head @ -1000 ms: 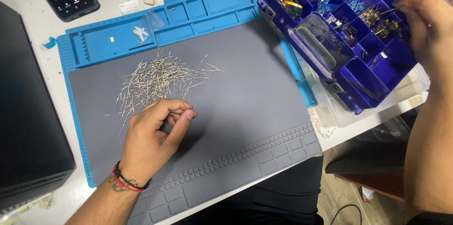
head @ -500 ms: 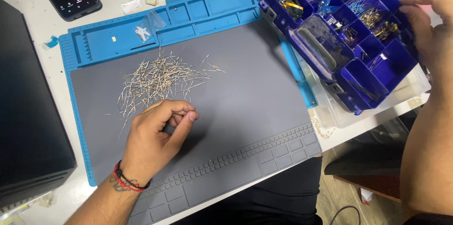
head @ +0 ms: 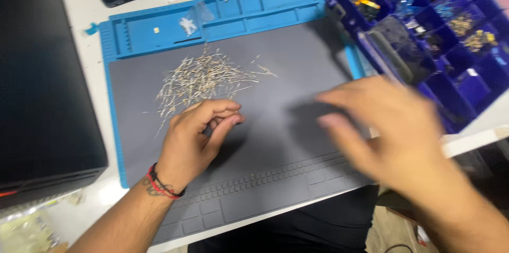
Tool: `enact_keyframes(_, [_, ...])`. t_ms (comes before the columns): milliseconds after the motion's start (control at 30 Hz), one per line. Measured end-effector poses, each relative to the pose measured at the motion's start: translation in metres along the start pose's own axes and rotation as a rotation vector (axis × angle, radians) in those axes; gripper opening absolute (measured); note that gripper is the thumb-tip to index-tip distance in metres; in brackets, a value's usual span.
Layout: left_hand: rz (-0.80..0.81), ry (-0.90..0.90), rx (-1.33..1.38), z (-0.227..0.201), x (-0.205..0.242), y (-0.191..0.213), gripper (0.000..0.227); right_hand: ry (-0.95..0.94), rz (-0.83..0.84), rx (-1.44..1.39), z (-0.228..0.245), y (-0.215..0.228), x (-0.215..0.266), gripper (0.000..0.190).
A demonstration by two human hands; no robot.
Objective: The person sits on the floor and repeatedly picks up small resistors from a pile on a gray mat. They bend the leads of each resistor with their fingers and place the bent components into a blue plastic organizer box.
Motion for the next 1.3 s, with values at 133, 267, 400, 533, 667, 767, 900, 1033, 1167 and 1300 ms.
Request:
enact_keyframes(133, [-0.016, 0.090, 0.108, 0.003, 0.001, 0.003, 0.014, -0.104, 0.240, -0.287, 0.011, -0.069, -0.039, 0.025])
enact_keyframes(267, [-0.013, 0.133, 0.296, 0.006, 0.000, 0.004, 0.008, -0.202, 0.222, -0.627, 0.003, -0.121, -0.051, 0.029])
enact_keyframes(400, [-0.011, 0.164, 0.279, 0.012, 0.002, 0.006, 0.011, -0.156, 0.114, -0.761, 0.004, -0.132, -0.055, 0.020])
enact_keyframes(533, [0.003, 0.121, 0.278, 0.009, 0.000, 0.004, 0.013, -0.111, 0.031, -0.817, 0.007, -0.124, -0.054, 0.018])
enact_keyframes(667, [0.014, 0.081, 0.255, 0.002, -0.001, 0.005, 0.016, -0.080, 0.007, -0.850, 0.010, -0.121, -0.054, 0.017])
enact_keyframes(767, [0.036, 0.182, 0.205, 0.013, 0.003, 0.001, 0.028, -0.091, 0.019, -0.883, 0.010, -0.123, -0.052, 0.018])
enact_keyframes(900, [0.094, 0.175, 0.161, 0.013, 0.002, -0.002, 0.025, -0.087, 0.017, -0.901, 0.010, -0.118, -0.050, 0.014])
enact_keyframes(1033, [0.068, 0.071, 0.177, 0.006, 0.001, -0.001, 0.021, -0.162, 0.046, -0.915, 0.005, -0.124, -0.047, 0.013])
enact_keyframes(1167, [0.050, -0.020, 0.128, 0.005, 0.002, 0.000, 0.024, -0.156, 0.073, -0.914, 0.005, -0.125, -0.048, 0.012])
enact_keyframes(1300, [0.063, -0.058, 0.148, 0.004, 0.002, -0.001, 0.025, -0.156, 0.080, -0.888, 0.002, -0.130, -0.045, 0.012])
Point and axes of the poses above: each hand's wrist, its own x-axis away from the middle knuckle, its own y-axis out of the back of the hand, z = x × y, the point moved 7 cm from there along -x, towards the middle knuckle, and after that the axes turned 9 degrees about z, right-handed, at the moved point
